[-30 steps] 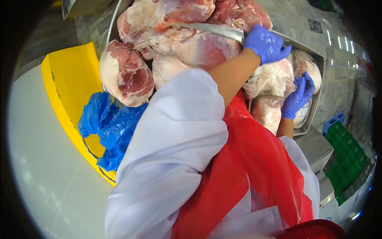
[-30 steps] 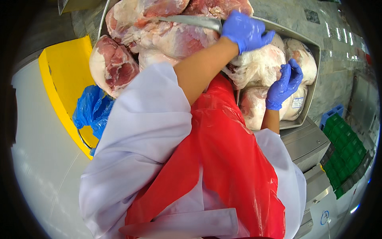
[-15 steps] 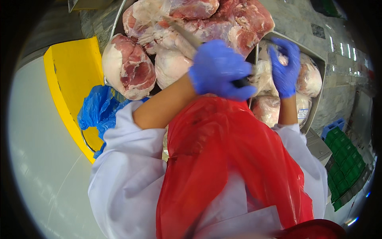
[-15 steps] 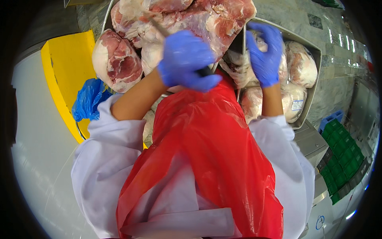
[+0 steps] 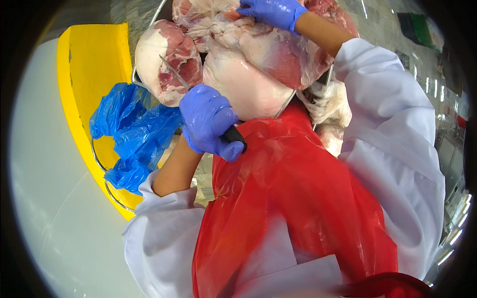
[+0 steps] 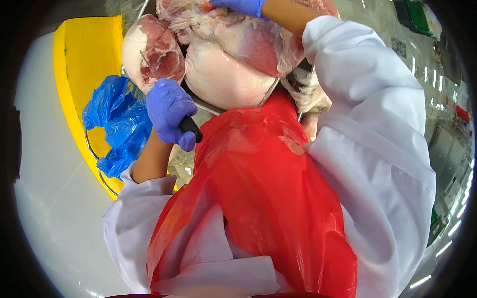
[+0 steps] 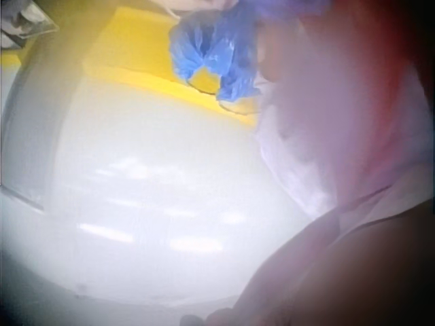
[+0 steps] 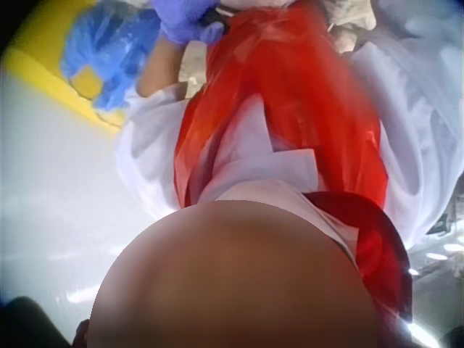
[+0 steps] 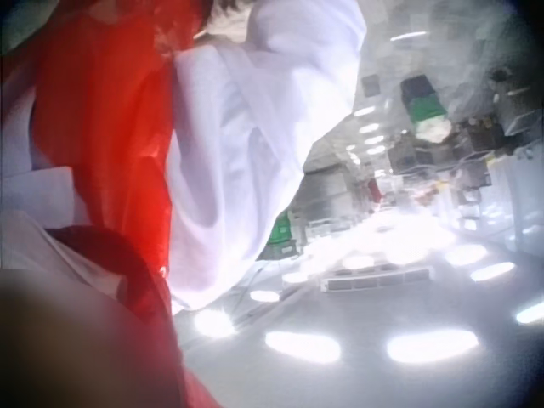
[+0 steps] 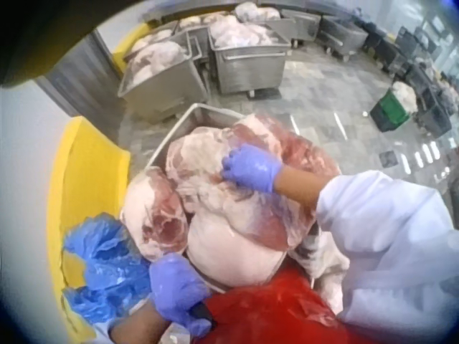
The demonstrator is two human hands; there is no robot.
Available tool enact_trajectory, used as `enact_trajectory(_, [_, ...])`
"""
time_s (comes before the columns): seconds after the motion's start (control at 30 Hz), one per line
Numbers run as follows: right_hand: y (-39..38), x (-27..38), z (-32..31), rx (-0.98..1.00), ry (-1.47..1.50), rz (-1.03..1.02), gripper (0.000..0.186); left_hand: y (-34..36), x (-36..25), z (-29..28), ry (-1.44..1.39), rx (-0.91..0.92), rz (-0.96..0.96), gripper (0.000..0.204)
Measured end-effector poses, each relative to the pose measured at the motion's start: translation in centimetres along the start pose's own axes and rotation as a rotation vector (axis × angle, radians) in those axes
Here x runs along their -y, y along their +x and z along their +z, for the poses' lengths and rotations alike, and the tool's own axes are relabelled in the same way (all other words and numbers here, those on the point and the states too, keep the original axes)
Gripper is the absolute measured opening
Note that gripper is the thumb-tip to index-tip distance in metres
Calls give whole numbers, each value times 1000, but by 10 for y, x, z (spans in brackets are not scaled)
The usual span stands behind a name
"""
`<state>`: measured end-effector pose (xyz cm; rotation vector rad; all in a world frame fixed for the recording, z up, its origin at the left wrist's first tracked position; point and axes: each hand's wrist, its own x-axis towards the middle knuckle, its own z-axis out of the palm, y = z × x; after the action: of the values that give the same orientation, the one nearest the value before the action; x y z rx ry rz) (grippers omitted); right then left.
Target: The person is cutting raw meat with a knife. They are wearing blue gloves and a red apron. The meat is placed on a metal tray, and the person is using a knife to cut it into smaller pieces.
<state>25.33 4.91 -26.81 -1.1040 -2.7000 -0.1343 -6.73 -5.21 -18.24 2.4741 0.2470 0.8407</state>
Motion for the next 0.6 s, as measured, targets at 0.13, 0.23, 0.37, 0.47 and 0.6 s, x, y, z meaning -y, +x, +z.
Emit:
enact_trajectory(0.13, [8, -4, 20, 46, 4, 31, 17, 9, -3, 0, 24, -23, -38, 48])
enact_trajectory(0.23, [16, -5, 30, 97, 68, 149, 25, 13, -4, 0, 29, -58, -38, 49])
enact_trajectory(0.37, [25, -10, 26, 83, -5, 31, 26, 11, -6, -1, 10, -52, -50, 53])
enact_trajectory(0.47, [29, -18, 16, 83, -30, -30, 26, 11, -6, 3, 4, -23, -35, 56])
enact_trajectory(0.6, [38, -24, 11, 180, 127, 14, 33, 20, -8, 13, -141, -117, 13, 53])
